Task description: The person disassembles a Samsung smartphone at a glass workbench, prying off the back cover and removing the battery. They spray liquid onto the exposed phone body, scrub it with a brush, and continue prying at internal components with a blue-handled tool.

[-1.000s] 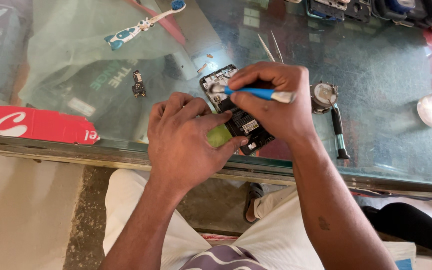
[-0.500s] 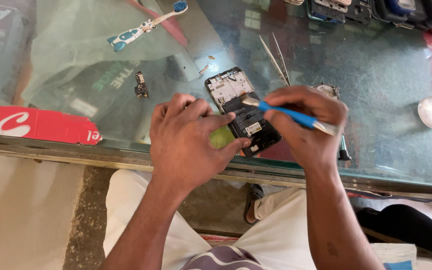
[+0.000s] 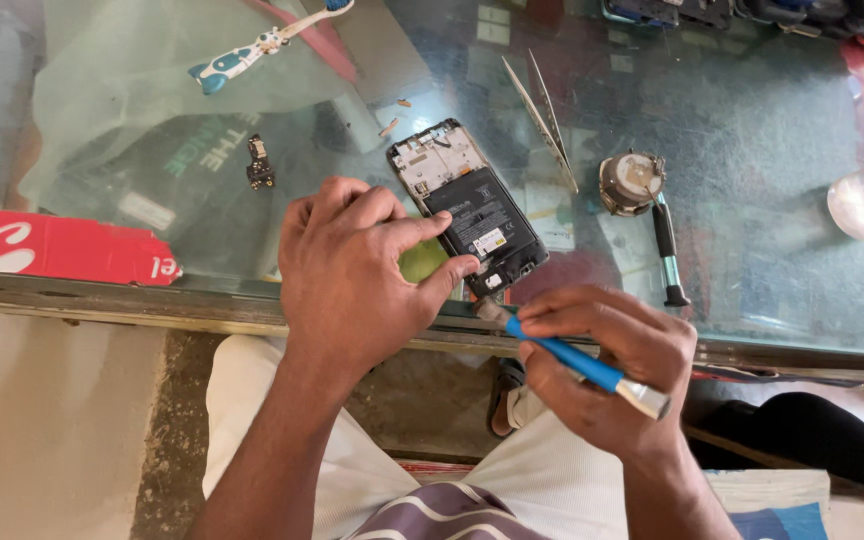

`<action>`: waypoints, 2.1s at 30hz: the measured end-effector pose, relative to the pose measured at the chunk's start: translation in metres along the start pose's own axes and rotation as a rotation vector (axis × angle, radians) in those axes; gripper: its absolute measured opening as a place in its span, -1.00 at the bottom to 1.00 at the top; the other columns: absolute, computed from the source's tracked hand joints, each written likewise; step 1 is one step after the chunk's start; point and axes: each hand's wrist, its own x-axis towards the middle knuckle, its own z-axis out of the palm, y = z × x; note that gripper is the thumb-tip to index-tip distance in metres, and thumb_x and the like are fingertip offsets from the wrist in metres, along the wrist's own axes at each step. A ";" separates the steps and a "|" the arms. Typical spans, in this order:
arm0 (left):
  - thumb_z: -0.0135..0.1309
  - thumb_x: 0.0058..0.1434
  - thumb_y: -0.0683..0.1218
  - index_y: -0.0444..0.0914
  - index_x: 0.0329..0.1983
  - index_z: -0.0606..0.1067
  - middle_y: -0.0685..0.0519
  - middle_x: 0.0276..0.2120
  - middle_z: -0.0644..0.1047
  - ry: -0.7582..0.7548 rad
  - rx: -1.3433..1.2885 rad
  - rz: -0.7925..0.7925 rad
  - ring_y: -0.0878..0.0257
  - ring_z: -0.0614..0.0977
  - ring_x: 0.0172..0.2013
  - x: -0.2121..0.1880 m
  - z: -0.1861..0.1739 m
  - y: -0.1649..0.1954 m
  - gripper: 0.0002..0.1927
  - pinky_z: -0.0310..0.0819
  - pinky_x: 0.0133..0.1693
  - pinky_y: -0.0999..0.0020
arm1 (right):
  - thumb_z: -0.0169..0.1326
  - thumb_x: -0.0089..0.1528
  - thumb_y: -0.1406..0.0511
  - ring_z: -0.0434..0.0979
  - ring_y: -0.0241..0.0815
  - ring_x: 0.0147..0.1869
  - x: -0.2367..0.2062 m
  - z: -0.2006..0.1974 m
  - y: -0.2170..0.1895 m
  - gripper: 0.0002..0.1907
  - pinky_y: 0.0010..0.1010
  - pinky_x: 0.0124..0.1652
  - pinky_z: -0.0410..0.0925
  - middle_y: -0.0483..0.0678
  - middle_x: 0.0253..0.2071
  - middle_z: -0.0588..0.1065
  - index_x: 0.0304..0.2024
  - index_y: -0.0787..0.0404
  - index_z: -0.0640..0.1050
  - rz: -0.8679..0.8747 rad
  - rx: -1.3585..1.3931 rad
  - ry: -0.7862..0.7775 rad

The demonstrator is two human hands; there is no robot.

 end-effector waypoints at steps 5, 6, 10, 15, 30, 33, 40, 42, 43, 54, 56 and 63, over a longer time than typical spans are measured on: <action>0.40 -0.06 0.25 -0.04 -0.19 0.72 0.22 -0.37 0.52 0.035 0.001 0.004 0.18 0.49 -0.07 -0.001 0.000 -0.001 -0.57 0.25 -0.02 0.09 | 0.27 0.11 0.48 0.60 -0.39 -0.34 -0.010 0.001 0.006 -0.85 -0.68 -0.39 0.38 0.01 -0.15 0.64 -0.26 0.30 0.63 0.149 0.045 0.158; 0.40 -0.05 0.25 -0.04 -0.18 0.71 0.23 -0.36 0.53 0.029 -0.004 0.011 0.18 0.49 -0.07 -0.002 0.000 -0.001 -0.56 0.26 -0.02 0.09 | 0.27 0.10 0.48 0.59 -0.40 -0.34 -0.013 0.000 0.007 -0.84 -0.68 -0.39 0.37 0.01 -0.15 0.64 -0.25 0.30 0.63 0.161 0.064 0.152; 0.38 0.04 0.31 -0.04 -0.11 0.67 0.17 -0.26 0.53 -0.011 0.055 0.036 0.16 0.49 -0.04 -0.002 0.000 -0.002 -0.53 0.28 0.01 0.06 | 0.25 0.06 0.48 0.65 -0.31 -0.26 -0.022 0.004 0.011 -0.82 -0.58 -0.35 0.43 0.04 -0.16 0.65 -0.26 0.33 0.65 0.190 0.054 0.145; 0.29 0.14 0.31 0.05 0.11 0.59 0.12 0.21 0.46 -0.017 0.137 0.311 0.10 0.43 0.22 -0.007 -0.010 -0.003 -0.47 0.22 0.16 -0.03 | 0.17 0.16 0.51 0.70 -0.03 -0.06 -0.036 0.007 0.036 -0.79 -0.27 -0.05 0.64 0.24 -0.05 0.60 -0.14 0.44 0.63 0.227 0.547 0.196; 0.32 0.22 -0.08 -0.03 0.10 0.55 0.17 0.01 0.51 0.122 -0.191 0.394 0.17 0.52 0.10 -0.013 -0.002 0.006 -0.62 0.21 0.23 0.02 | 0.05 0.35 0.60 0.63 0.08 0.02 -0.075 0.013 0.042 -0.74 -0.25 0.05 0.56 0.36 0.06 0.51 0.09 0.55 0.56 0.156 0.875 0.674; 0.25 0.34 -0.16 -0.11 0.08 0.53 0.13 -0.01 0.52 0.175 -0.321 0.297 0.17 0.55 0.07 0.001 0.004 0.004 -0.72 0.25 0.18 0.15 | 0.08 0.38 0.57 0.64 0.03 0.01 -0.069 0.015 0.028 -0.78 -0.29 0.01 0.58 0.30 0.06 0.52 0.09 0.53 0.56 0.116 0.765 0.648; 0.11 0.42 -0.31 -0.16 0.10 0.52 0.09 0.08 0.55 0.234 -0.482 0.125 0.08 0.55 0.12 0.004 0.009 0.003 -0.73 0.43 0.17 0.31 | 0.11 0.40 0.43 0.72 0.02 -0.15 -0.052 0.019 -0.004 -0.76 -0.28 -0.11 0.63 0.24 -0.12 0.60 0.07 0.50 0.57 0.204 0.594 0.539; 0.10 0.44 -0.31 -0.17 0.11 0.50 0.12 0.06 0.58 0.241 -0.481 0.182 0.13 0.57 0.12 0.005 0.009 0.002 -0.74 0.40 0.19 0.30 | 0.14 0.40 0.43 0.73 0.02 -0.10 -0.045 0.018 -0.013 -0.74 -0.27 -0.02 0.63 0.22 -0.12 0.62 0.11 0.48 0.56 0.200 0.483 0.498; 0.10 0.45 -0.32 -0.17 0.11 0.49 0.13 0.05 0.60 0.245 -0.481 0.210 0.15 0.58 0.12 0.006 0.009 0.001 -0.75 0.38 0.20 0.30 | 0.17 0.38 0.43 0.73 0.00 -0.09 -0.042 0.017 -0.017 -0.74 -0.29 -0.02 0.63 0.22 -0.09 0.61 0.10 0.47 0.56 0.175 0.441 0.479; 0.05 0.34 -0.41 -0.25 0.03 0.43 0.03 0.12 0.60 0.218 -0.446 0.289 0.03 0.62 0.20 0.002 0.008 0.002 -0.71 0.48 0.22 0.19 | 0.24 0.27 0.47 0.73 -0.12 -0.17 -0.012 0.017 -0.039 -0.81 -0.46 -0.18 0.57 0.19 -0.08 0.60 -0.08 0.44 0.57 0.121 0.201 0.428; 0.05 0.32 -0.42 -0.26 0.01 0.43 0.01 0.12 0.60 0.209 -0.433 0.307 0.02 0.63 0.22 0.003 0.008 0.002 -0.71 0.48 0.23 0.17 | 0.22 0.28 0.44 0.72 -0.14 -0.13 -0.004 0.019 -0.038 -0.82 -0.45 -0.12 0.59 0.16 -0.07 0.59 -0.11 0.42 0.55 0.150 0.293 0.493; 0.02 0.29 -0.45 -0.26 0.00 0.41 0.00 0.11 0.61 0.217 -0.433 0.316 0.03 0.65 0.17 0.002 0.007 0.002 -0.69 0.50 0.23 0.15 | 0.25 0.19 0.44 0.72 -0.19 -0.17 0.007 0.006 -0.057 -0.85 -0.53 -0.24 0.53 0.14 -0.14 0.61 -0.20 0.35 0.57 0.053 -0.006 0.342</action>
